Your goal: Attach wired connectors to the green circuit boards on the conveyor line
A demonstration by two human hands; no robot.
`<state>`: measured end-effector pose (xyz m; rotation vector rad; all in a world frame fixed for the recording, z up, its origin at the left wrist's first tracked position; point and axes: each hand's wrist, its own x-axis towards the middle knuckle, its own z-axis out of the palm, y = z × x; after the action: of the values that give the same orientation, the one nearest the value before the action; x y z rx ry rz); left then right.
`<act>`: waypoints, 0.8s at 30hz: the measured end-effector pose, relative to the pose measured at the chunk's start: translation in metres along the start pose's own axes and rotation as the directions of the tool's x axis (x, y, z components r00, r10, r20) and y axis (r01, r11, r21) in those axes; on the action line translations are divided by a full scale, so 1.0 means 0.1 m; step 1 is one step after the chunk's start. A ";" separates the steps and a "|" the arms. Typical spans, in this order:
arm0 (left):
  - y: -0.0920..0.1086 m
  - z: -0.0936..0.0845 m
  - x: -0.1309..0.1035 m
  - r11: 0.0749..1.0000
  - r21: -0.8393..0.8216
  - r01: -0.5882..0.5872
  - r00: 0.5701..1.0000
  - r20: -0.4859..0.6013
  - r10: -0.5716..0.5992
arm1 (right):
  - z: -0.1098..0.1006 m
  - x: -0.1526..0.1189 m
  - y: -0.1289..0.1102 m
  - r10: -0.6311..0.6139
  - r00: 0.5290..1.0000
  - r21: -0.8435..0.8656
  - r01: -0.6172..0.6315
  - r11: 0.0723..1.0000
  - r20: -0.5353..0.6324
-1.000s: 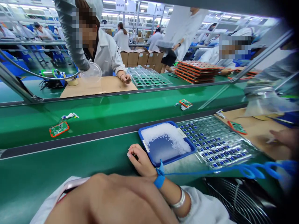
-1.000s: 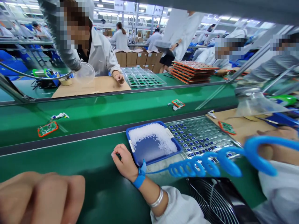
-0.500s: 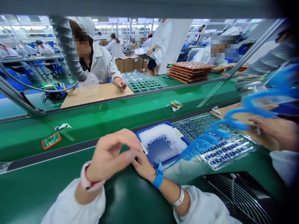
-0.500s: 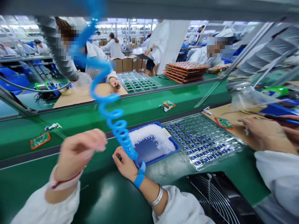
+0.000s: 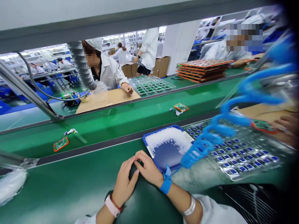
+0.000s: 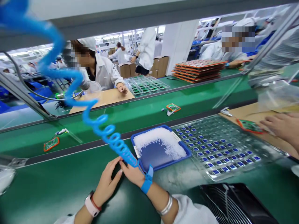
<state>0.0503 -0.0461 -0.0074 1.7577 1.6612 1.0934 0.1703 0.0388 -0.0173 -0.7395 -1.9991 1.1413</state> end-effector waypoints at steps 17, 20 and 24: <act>-0.20 0.13 -0.03 0.984 0.173 -0.037 0.990 0.144 0.012 | -0.10 0.06 0.02 0.091 0.989 0.080 -0.101 0.992 0.121; -0.08 0.06 -0.01 0.983 0.179 -0.028 0.990 0.138 0.003 | -0.11 0.04 0.05 0.072 0.991 0.070 -0.080 0.994 0.112; 0.06 -0.01 0.01 0.977 0.212 -0.030 0.992 0.125 0.003 | -0.10 0.02 0.10 0.056 0.996 0.046 -0.059 0.997 0.071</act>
<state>0.0526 -0.0460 -0.0021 1.9333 1.7431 0.8189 0.1784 0.0500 -0.0221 -0.7468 -2.0121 1.2599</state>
